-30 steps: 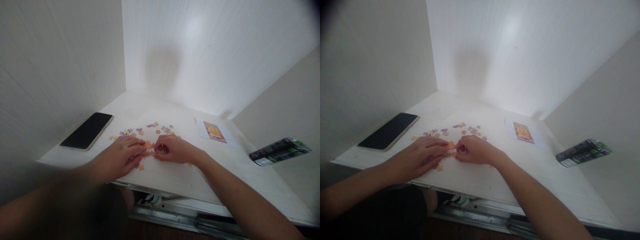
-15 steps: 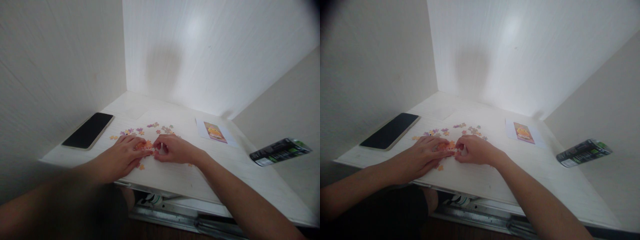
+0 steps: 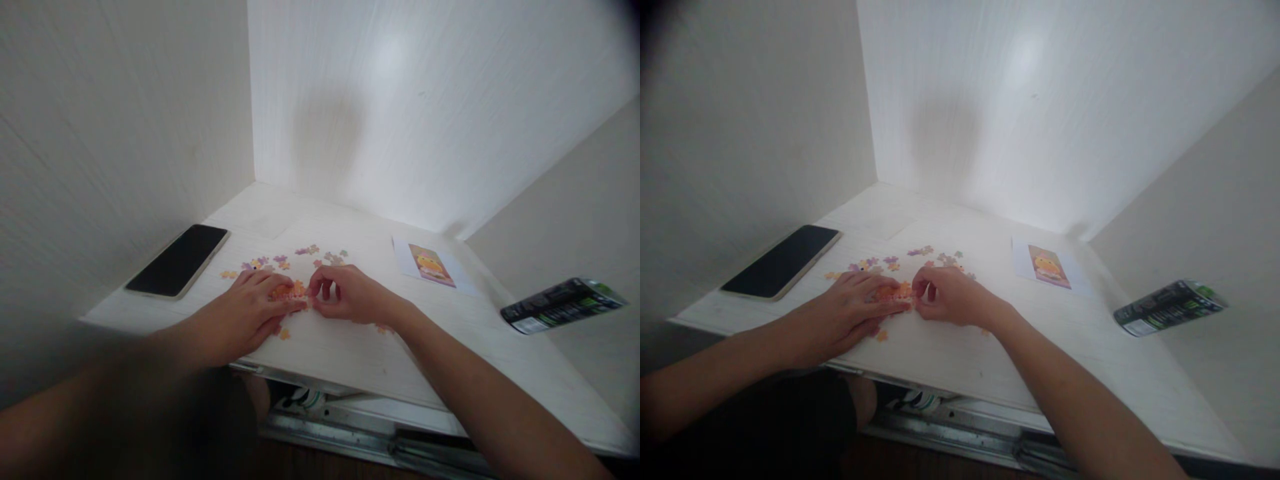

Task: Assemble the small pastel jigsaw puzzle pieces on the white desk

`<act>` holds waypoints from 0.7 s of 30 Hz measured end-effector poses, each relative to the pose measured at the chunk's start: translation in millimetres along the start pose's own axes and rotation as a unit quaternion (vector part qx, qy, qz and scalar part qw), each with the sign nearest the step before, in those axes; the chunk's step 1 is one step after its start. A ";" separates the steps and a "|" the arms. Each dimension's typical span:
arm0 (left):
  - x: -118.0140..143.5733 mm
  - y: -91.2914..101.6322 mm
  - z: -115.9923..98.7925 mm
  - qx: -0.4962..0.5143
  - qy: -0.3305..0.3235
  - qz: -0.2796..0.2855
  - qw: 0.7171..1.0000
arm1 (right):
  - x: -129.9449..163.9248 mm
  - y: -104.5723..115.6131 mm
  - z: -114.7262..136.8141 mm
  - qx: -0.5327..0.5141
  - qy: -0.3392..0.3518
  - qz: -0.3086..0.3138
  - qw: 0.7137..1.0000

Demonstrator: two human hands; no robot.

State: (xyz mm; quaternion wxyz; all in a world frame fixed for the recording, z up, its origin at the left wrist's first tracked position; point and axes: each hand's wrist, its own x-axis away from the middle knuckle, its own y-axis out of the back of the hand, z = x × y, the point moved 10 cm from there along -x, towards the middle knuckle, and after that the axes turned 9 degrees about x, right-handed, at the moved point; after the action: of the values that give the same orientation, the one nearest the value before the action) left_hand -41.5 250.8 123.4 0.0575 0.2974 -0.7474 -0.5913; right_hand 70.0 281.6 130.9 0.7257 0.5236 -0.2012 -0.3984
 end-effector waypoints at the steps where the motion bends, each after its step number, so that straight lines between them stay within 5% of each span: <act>1: 0.0 0.2 0.2 0.001 0.002 0.001 1.000 | -0.5 0.0 -1.1 0.004 0.003 0.000 1.000; 9: -0.3 -3.3 1.1 0.008 0.011 0.026 1.000 | -1.5 -3.1 6.3 0.024 0.063 0.021 0.997; 21: 1.2 -2.2 4.2 0.022 0.008 0.009 1.000 | -2.2 -0.7 0.2 0.014 0.017 0.016 1.000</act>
State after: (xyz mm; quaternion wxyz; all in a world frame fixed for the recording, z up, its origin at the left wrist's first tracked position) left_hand -43.5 253.5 119.8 0.0624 0.2966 -0.7626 -0.5714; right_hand 68.3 283.2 130.6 0.7280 0.5367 -0.2030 -0.3753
